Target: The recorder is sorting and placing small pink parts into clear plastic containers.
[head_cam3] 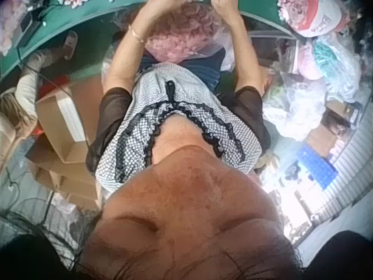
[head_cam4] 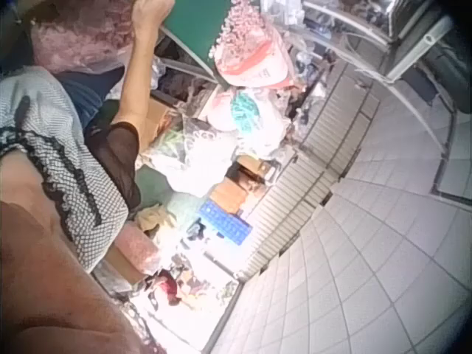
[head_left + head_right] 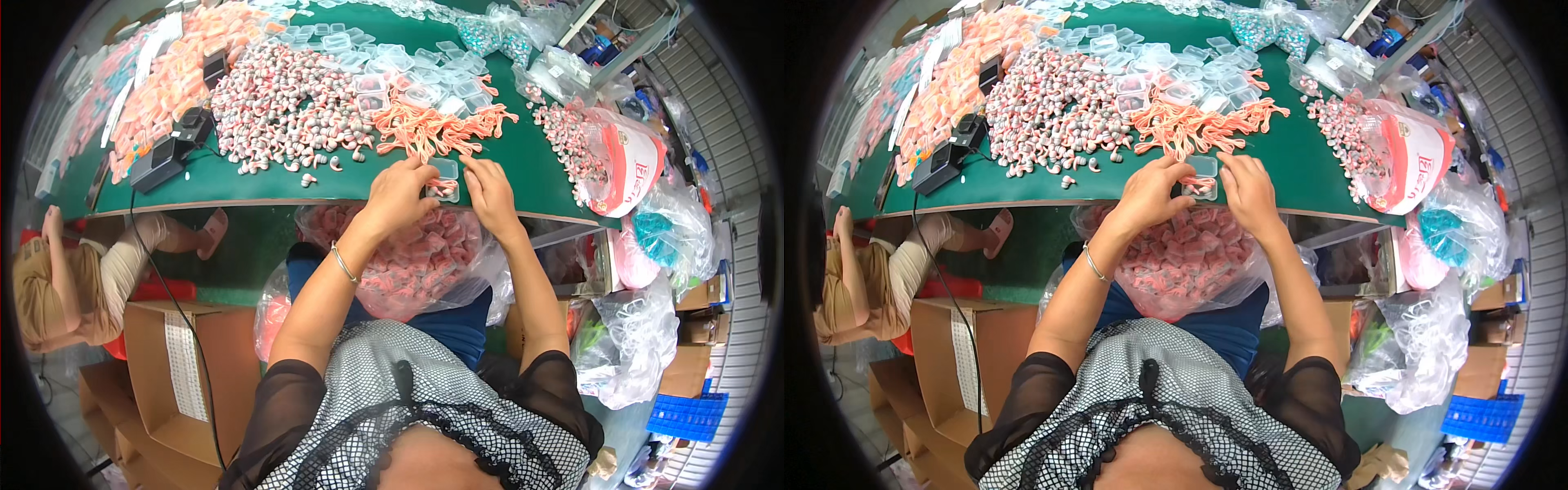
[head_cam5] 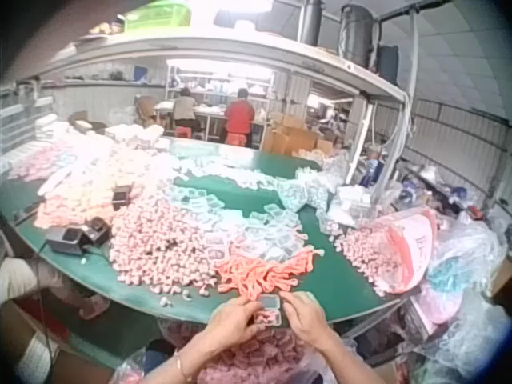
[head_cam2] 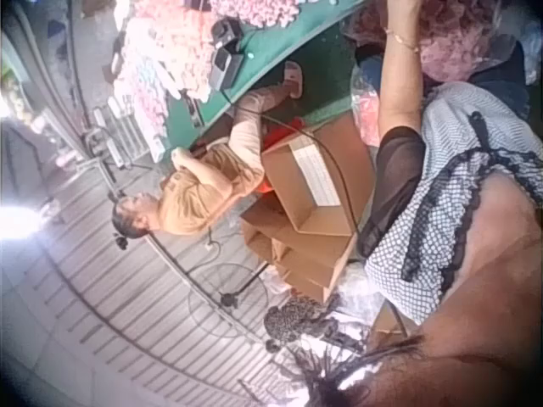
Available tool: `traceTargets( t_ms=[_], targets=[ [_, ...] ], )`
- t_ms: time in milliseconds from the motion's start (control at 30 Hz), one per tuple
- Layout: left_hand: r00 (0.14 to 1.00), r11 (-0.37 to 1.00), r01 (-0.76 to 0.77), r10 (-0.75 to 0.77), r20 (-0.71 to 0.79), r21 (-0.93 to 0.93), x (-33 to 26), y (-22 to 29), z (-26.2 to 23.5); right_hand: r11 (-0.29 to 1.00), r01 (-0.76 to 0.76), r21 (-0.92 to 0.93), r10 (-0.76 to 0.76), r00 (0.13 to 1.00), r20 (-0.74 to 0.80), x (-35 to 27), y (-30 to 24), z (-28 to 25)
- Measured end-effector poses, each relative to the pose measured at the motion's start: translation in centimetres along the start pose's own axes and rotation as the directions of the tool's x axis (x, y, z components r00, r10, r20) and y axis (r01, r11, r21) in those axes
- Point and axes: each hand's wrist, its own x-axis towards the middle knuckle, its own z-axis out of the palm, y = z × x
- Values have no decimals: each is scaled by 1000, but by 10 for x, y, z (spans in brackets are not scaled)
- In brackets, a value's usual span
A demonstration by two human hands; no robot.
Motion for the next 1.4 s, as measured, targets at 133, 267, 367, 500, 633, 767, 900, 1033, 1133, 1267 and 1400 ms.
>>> traceTargets(
  t_ms=[133, 267, 367, 500, 633, 767, 900, 1033, 1133, 1267, 1400],
  targets=[
    [1000, 1000, -25, 25, -14, 9, -1, -5, -2, 995, -77, -70, 83, 993, 85, 15, 5, 14],
    [999, 1000, -28, 28, -40, 1, -3, -6, 0, 976, -156, 153, 141, 985, 102, 22, 8, 16],
    [995, 998, -23, 16, -101, -65, -6, -5, 4, 952, -217, 216, 209, 976, 60, 21, -7, 11],
    [994, 994, 19, -31, -105, -110, -5, 2, 5, 987, -98, 126, 105, 993, -56, 5, -11, 8],
    [989, 996, -15, 2, -149, -86, -8, -5, 12, 994, 81, 70, -70, 987, -142, -16, -23, 12],
    [990, 994, -43, 28, -139, -103, -6, -10, 8, 991, 134, 0, -132, 974, -186, -26, -25, 14],
    [989, 997, 51, -59, -138, -61, -7, -8, 10, 992, 122, 27, -113, 969, -218, -29, -26, 17],
    [971, 988, 149, -155, -181, -46, -9, -1, 12, 992, 111, 51, -96, 967, -237, -31, -25, 20],
    [939, 956, 270, -287, -190, -111, -8, 12, 11, 993, 108, 53, -91, 964, -252, -32, -25, 22],
    [888, 916, 369, -398, -229, -158, -10, 23, 16, 992, 119, 46, -103, 958, -266, -33, -24, 23],
    [908, 970, 223, -242, -342, -94, -17, 16, 24, 992, 107, 68, -85, 959, -272, -32, -26, 24]
  ],
)
